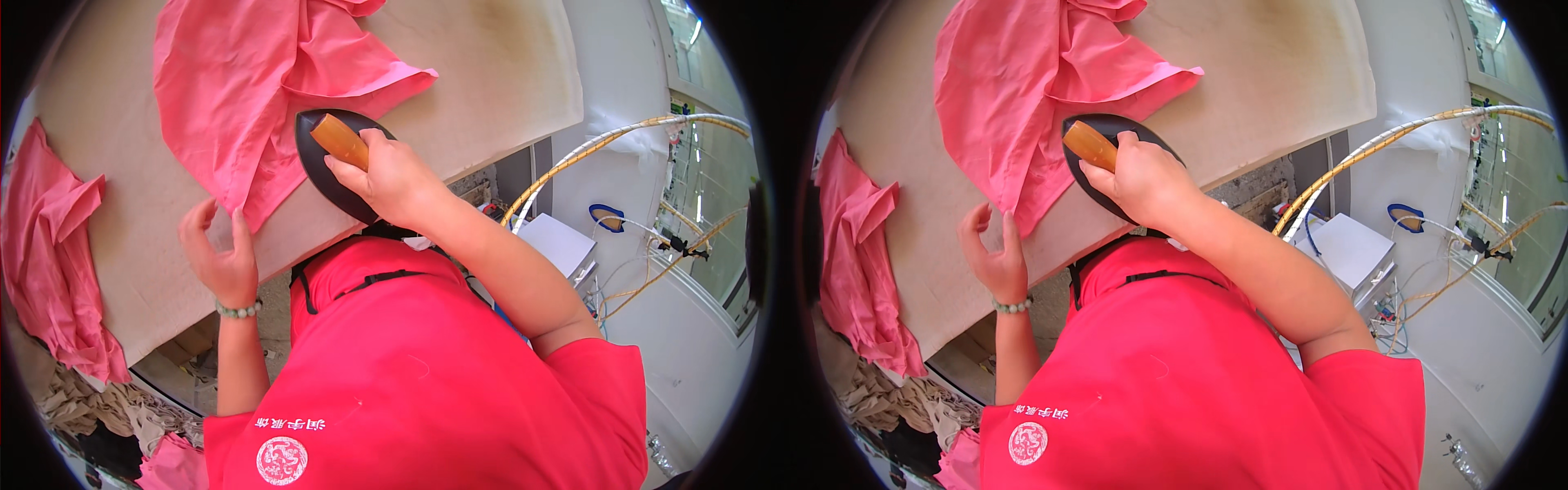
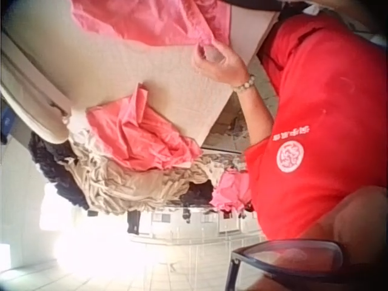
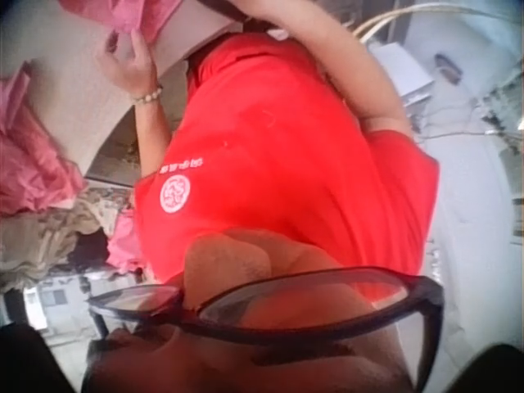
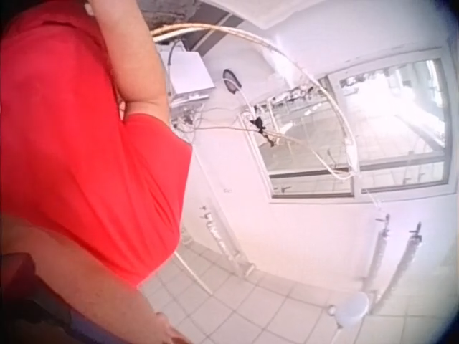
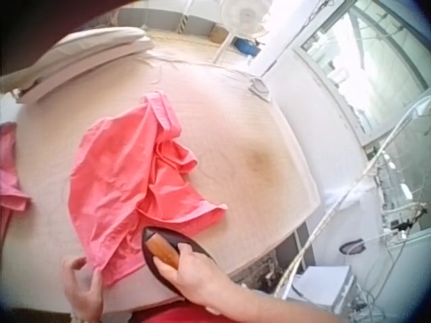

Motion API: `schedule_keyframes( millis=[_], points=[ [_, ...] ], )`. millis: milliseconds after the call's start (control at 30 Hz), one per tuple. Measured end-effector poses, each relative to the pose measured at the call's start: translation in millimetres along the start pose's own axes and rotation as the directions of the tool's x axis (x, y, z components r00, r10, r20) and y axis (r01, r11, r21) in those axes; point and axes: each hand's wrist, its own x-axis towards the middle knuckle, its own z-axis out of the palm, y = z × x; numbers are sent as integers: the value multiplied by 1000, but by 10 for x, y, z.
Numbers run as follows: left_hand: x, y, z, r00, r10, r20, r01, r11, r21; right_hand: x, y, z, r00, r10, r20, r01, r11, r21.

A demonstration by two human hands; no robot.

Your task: Ironing pink polo shirts on a industrial workbench.

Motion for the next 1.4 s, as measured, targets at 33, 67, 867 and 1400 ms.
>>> schedule_keyframes(
  millis=[33, 67, 867, 1400],
  points=[
    [-103, -25, -34, 996, -93, -12, 93, 995, -36, 1, -6, -2, 1000, -4, 5, 4, 1000, -4],
    [-180, -38, -49, 983, -185, -21, 183, 980, -75, -1, -14, -8, 1000, -10, 8, 10, 1000, -5],
    [-444, 956, 793, 987, 54, 150, -52, 998, -18, 376, 1620, -1559, 990, -133, 50, 141, 956, -257],
    [185, 2076, 451, 658, -263, 706, 705, 544, -455, 1610, 2025, -2974, 304, -770, -561, 294, 636, -713]
  ],
)
